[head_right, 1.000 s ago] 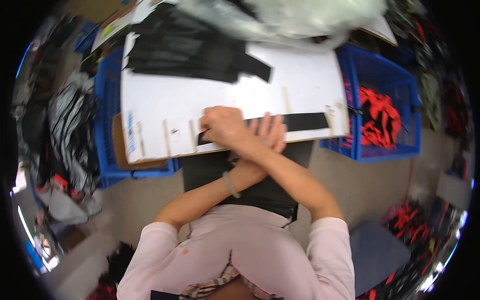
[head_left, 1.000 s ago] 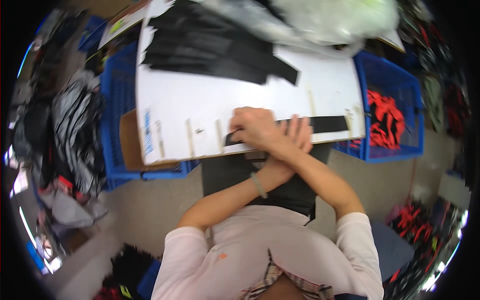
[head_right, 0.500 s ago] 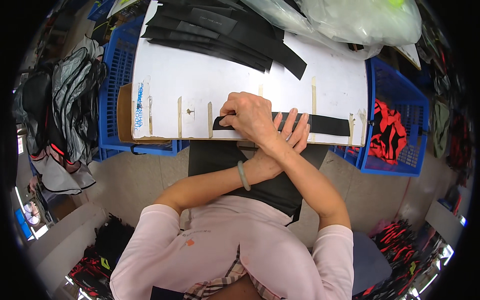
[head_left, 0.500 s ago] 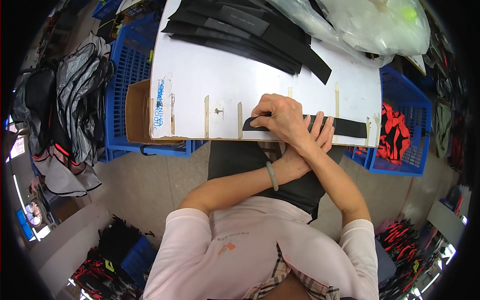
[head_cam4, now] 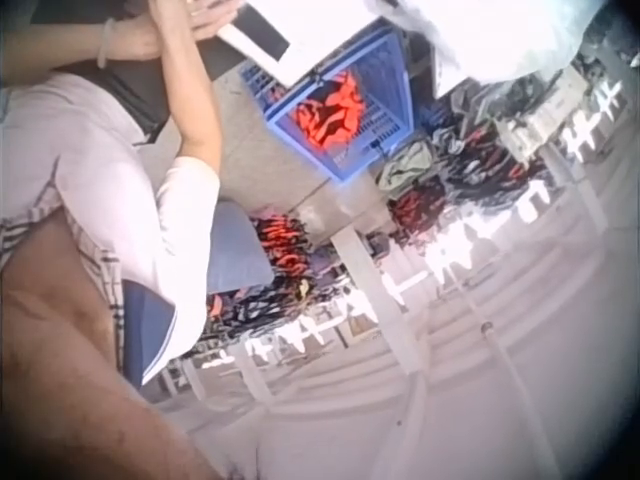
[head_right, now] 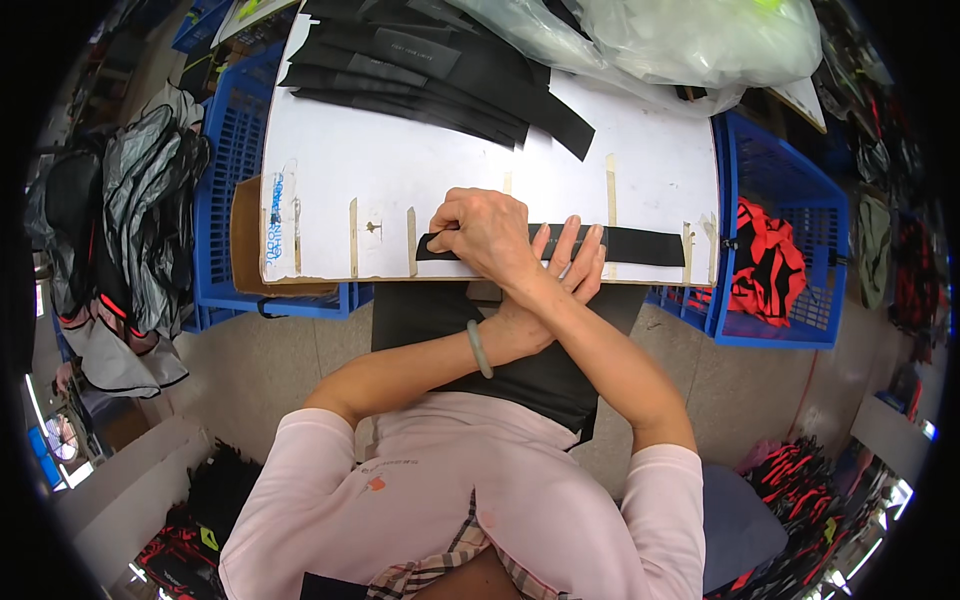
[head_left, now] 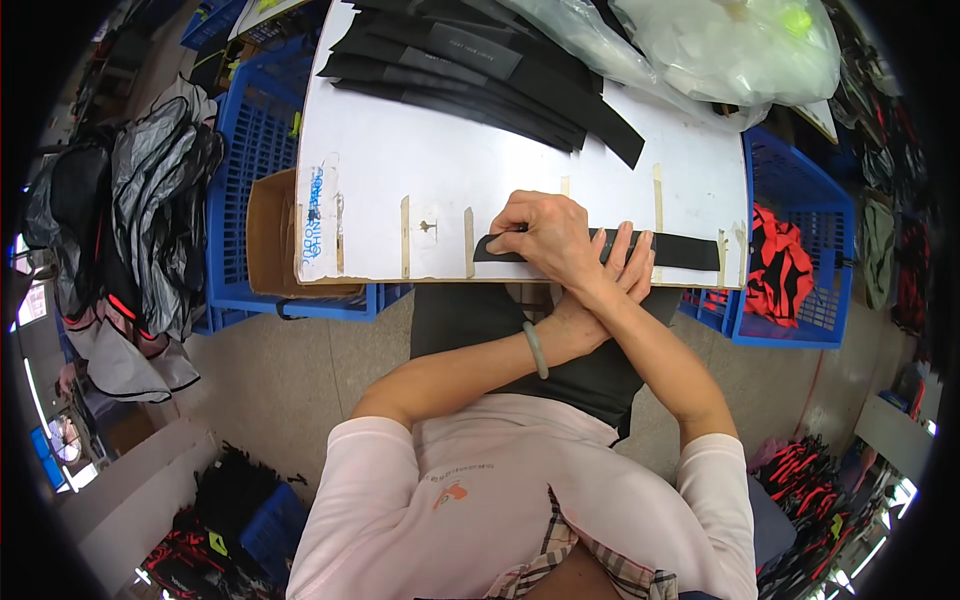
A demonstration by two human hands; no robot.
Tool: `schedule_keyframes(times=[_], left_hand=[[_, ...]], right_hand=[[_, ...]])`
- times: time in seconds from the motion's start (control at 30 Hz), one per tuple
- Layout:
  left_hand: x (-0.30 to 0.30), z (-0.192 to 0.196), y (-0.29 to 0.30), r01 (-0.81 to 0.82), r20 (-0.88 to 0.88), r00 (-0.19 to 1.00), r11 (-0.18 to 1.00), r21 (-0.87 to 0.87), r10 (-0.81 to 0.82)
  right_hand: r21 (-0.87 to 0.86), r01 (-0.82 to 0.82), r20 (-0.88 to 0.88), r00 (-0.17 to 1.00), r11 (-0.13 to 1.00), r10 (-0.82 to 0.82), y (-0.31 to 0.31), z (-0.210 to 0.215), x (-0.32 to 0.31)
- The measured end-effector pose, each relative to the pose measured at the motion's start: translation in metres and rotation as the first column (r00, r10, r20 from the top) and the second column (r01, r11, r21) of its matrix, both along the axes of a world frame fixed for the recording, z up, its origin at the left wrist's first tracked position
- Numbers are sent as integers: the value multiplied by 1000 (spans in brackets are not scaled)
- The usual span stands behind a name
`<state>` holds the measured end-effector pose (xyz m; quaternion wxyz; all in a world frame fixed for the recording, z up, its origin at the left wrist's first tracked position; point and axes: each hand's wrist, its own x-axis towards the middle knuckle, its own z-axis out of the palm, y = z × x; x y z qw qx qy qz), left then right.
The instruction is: Applying white adhesive strips or backings to black fabric straps at a manufacturing workstation.
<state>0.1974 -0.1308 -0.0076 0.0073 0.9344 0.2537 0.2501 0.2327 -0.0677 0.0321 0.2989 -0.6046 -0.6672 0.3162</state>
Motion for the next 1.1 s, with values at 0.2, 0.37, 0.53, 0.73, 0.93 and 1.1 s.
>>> schedule_keyframes(times=[0.2,0.37,0.53,0.73,0.93,1.1], left_hand=[[-4,11,3,35,-1,999,998,-52,-35],[-16,18,5,60,-26,998,991,-117,-63],[-109,38,56,-42,-52,998,958,-283,28],[-191,34,126,-313,-6,947,918,-244,322],[-165,39,128,-231,309,872,875,-425,381],[-106,83,150,837,680,236,210,-505,694]], right_hand=[[13,22,-13,1000,1000,-21,0,5,-2],[-17,-86,-236,969,996,80,9,12,14],[249,211,-78,977,945,-198,49,44,40],[593,104,372,844,799,-386,120,24,29],[764,-58,340,883,643,-323,120,19,40],[188,-41,-191,979,981,78,57,82,45]])
